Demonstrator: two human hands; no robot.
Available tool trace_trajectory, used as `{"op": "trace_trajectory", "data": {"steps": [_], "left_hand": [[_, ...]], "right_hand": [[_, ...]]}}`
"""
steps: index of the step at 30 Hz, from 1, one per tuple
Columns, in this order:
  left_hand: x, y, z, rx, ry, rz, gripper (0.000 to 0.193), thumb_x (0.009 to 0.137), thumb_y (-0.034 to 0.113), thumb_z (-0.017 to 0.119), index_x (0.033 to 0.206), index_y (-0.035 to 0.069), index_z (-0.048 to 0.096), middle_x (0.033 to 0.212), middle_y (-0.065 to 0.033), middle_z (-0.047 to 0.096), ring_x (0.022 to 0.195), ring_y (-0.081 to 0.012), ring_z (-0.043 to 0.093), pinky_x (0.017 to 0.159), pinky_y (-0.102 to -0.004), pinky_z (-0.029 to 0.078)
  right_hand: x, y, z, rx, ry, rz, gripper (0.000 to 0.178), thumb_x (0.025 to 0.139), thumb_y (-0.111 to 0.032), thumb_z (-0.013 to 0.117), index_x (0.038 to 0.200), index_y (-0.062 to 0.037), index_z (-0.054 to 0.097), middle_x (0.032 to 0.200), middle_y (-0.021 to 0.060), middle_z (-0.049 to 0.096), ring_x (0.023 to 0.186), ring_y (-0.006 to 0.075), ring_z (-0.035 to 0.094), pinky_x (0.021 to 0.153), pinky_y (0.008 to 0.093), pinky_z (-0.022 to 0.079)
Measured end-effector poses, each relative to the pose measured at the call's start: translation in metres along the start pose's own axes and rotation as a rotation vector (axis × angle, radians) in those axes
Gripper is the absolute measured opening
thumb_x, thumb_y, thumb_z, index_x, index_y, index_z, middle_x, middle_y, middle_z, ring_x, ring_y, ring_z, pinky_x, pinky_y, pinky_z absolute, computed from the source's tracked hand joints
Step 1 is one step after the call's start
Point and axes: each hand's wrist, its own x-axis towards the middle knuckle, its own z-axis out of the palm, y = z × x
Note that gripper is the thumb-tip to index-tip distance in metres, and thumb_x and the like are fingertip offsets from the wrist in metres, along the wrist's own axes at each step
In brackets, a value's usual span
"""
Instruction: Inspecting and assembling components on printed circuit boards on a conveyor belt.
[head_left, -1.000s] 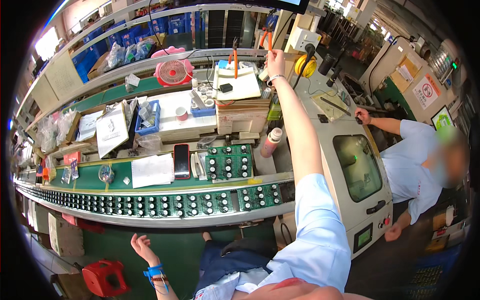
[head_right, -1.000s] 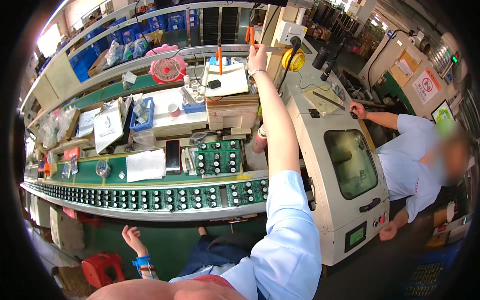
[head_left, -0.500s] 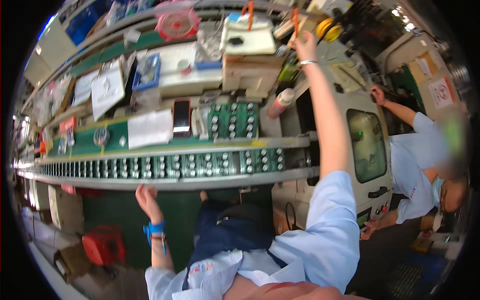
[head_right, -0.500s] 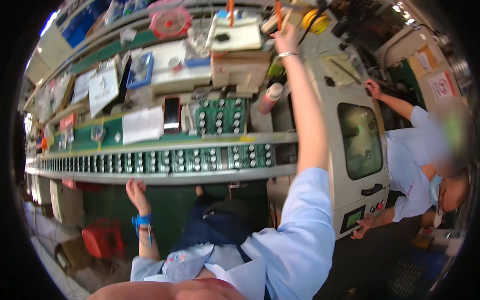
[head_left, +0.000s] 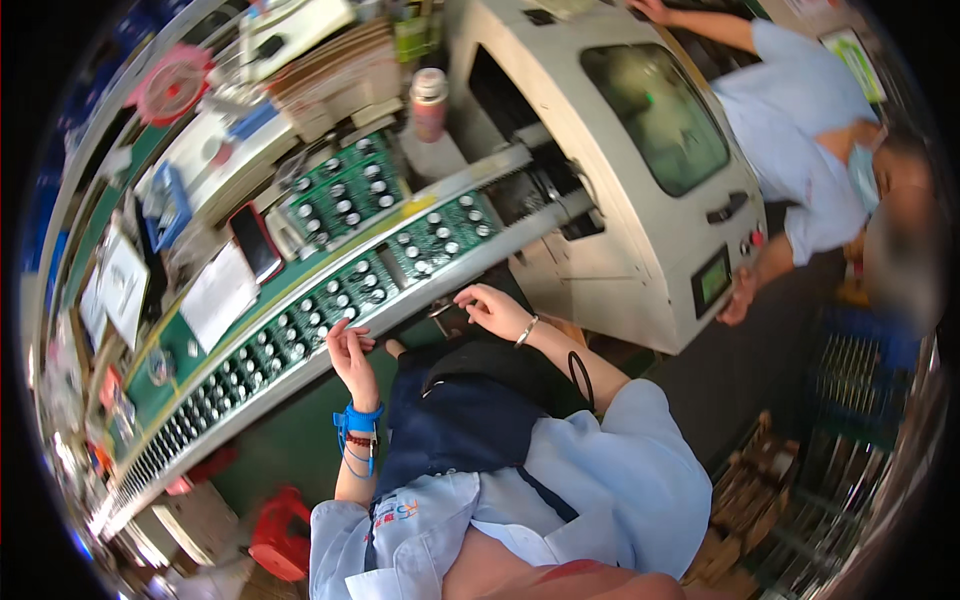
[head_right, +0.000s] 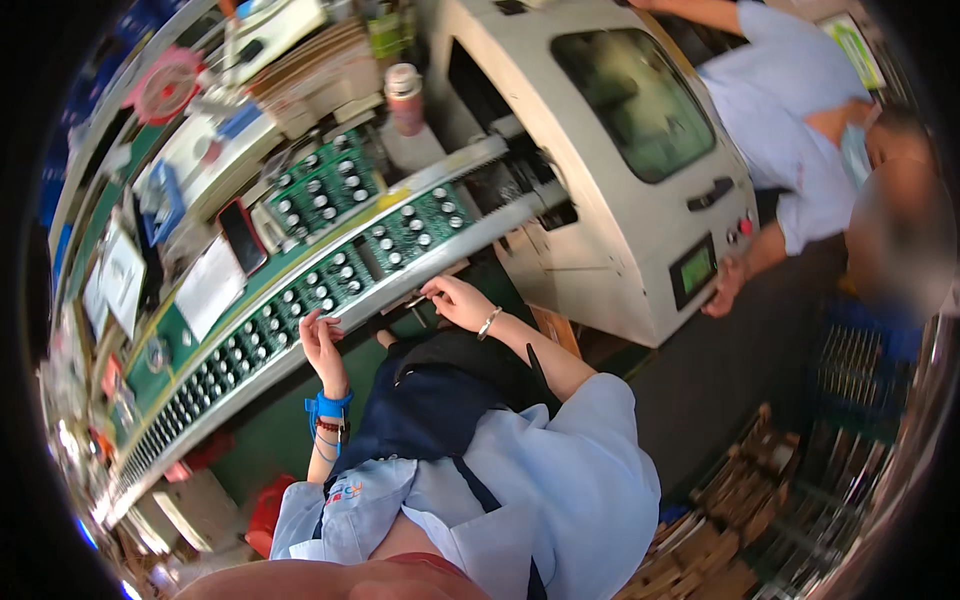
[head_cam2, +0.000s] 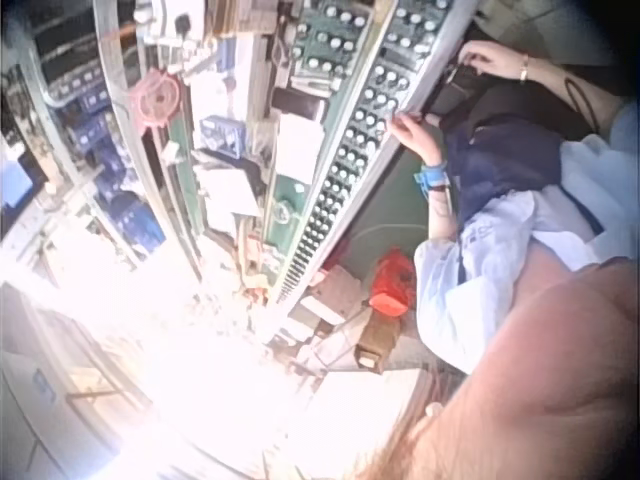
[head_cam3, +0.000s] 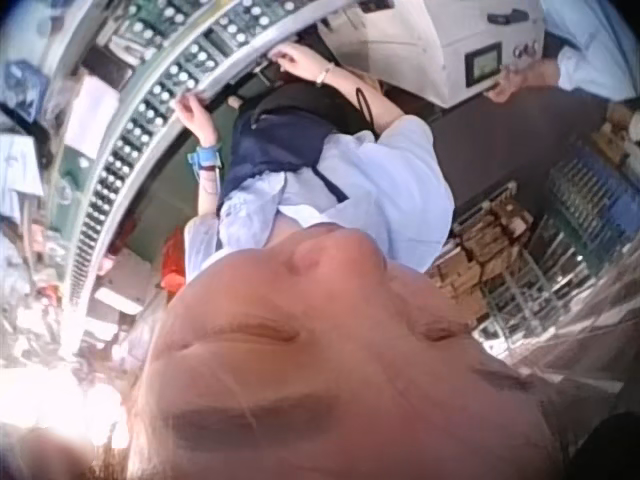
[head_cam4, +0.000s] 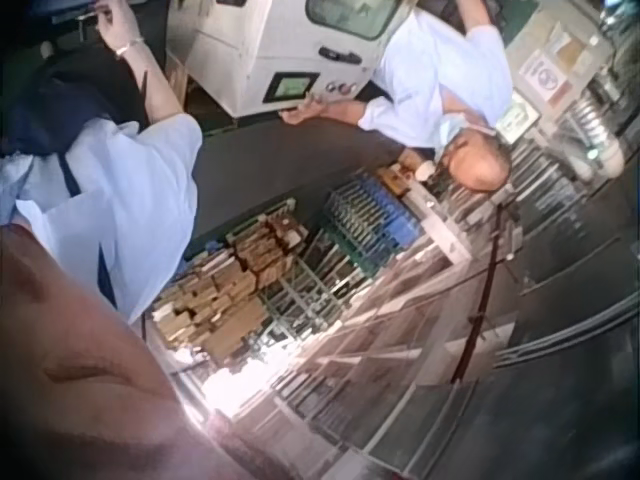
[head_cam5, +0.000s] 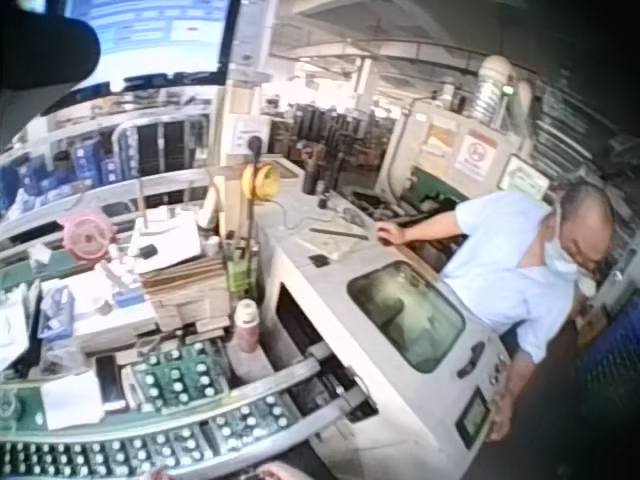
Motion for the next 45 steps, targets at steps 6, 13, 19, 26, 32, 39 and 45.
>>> {"op": "trace_trajectory", "data": {"steps": [6, 13, 19, 26, 32, 39, 45], "left_hand": [[-0.003, 0.001, 0.040, 0.057, -0.240, -0.010, 0.021, 0.090, 0.012, 0.043, 0.109, 0.004, 0.045, 0.083, -0.0051, 0.057, 0.064, -0.0083, 0.050, 0.060, -0.0202, 0.042], [-0.012, 0.005, 0.062, 0.125, -0.317, 0.022, 0.022, 0.091, 0.014, 0.042, 0.110, 0.003, 0.045, 0.083, -0.0053, 0.056, 0.063, -0.0079, 0.049, 0.059, -0.0201, 0.040], [-0.019, 0.012, 0.073, 0.183, -0.383, 0.033, 0.022, 0.091, 0.013, 0.042, 0.110, 0.003, 0.044, 0.083, -0.0059, 0.056, 0.063, -0.0082, 0.049, 0.059, -0.0205, 0.041], [-0.020, 0.016, 0.079, 0.196, -0.416, 0.041, 0.022, 0.090, 0.014, 0.043, 0.109, 0.002, 0.045, 0.083, -0.0061, 0.056, 0.062, -0.0085, 0.050, 0.058, -0.0204, 0.041], [-0.016, 0.009, 0.075, 0.123, -0.425, 0.023, 0.021, 0.090, 0.014, 0.044, 0.109, 0.004, 0.044, 0.083, -0.0059, 0.057, 0.062, -0.0092, 0.050, 0.059, -0.0205, 0.041], [-0.018, 0.005, 0.055, 0.021, -0.295, 0.007, 0.020, 0.090, 0.012, 0.043, 0.109, 0.005, 0.046, 0.084, -0.0043, 0.057, 0.064, -0.0079, 0.050, 0.059, -0.0201, 0.042], [-0.032, -0.018, 0.036, 0.049, -0.212, -0.051, 0.017, 0.088, 0.005, 0.042, 0.104, 0.004, 0.047, 0.082, -0.0029, 0.055, 0.065, -0.0070, 0.047, 0.059, -0.0198, 0.041]], "right_hand": [[-0.060, 0.035, -0.026, 0.029, 0.244, 0.181, 0.018, 0.083, -0.002, 0.046, 0.100, -0.0024, 0.052, 0.086, 0.0068, 0.057, 0.065, 0.0112, 0.057, 0.062, 0.0233, 0.047], [-0.096, 0.038, -0.045, -0.014, 0.421, 0.160, 0.011, 0.080, -0.005, 0.051, 0.091, -0.0051, 0.054, 0.085, 0.0098, 0.057, 0.072, 0.0205, 0.058, 0.064, 0.0282, 0.047], [-0.136, 0.006, -0.088, -0.037, 0.714, -0.020, 0.012, 0.083, -0.003, 0.048, 0.092, -0.0053, 0.056, 0.078, 0.0082, 0.058, 0.065, 0.0182, 0.058, 0.059, 0.0275, 0.046], [-0.187, -0.006, -0.161, -0.121, 1.214, -0.049, 0.011, 0.083, 0.000, 0.046, 0.087, -0.0026, 0.056, 0.081, 0.0046, 0.060, 0.061, 0.0104, 0.055, 0.058, 0.0226, 0.045], [-0.179, -0.013, -0.131, -0.204, 1.037, 0.007, 0.009, 0.084, -0.002, 0.047, 0.087, -0.0018, 0.056, 0.079, 0.0055, 0.060, 0.062, 0.0119, 0.057, 0.059, 0.0234, 0.046], [-0.115, 0.014, -0.082, -0.079, 0.546, 0.134, 0.010, 0.083, -0.005, 0.050, 0.093, -0.0035, 0.054, 0.078, 0.0060, 0.059, 0.061, 0.0130, 0.057, 0.060, 0.0251, 0.047], [-0.057, 0.070, -0.036, -0.144, 0.129, 0.167, 0.013, 0.081, -0.004, 0.052, 0.094, -0.0041, 0.054, 0.079, 0.0071, 0.059, 0.063, 0.0142, 0.057, 0.060, 0.0257, 0.047]]}}
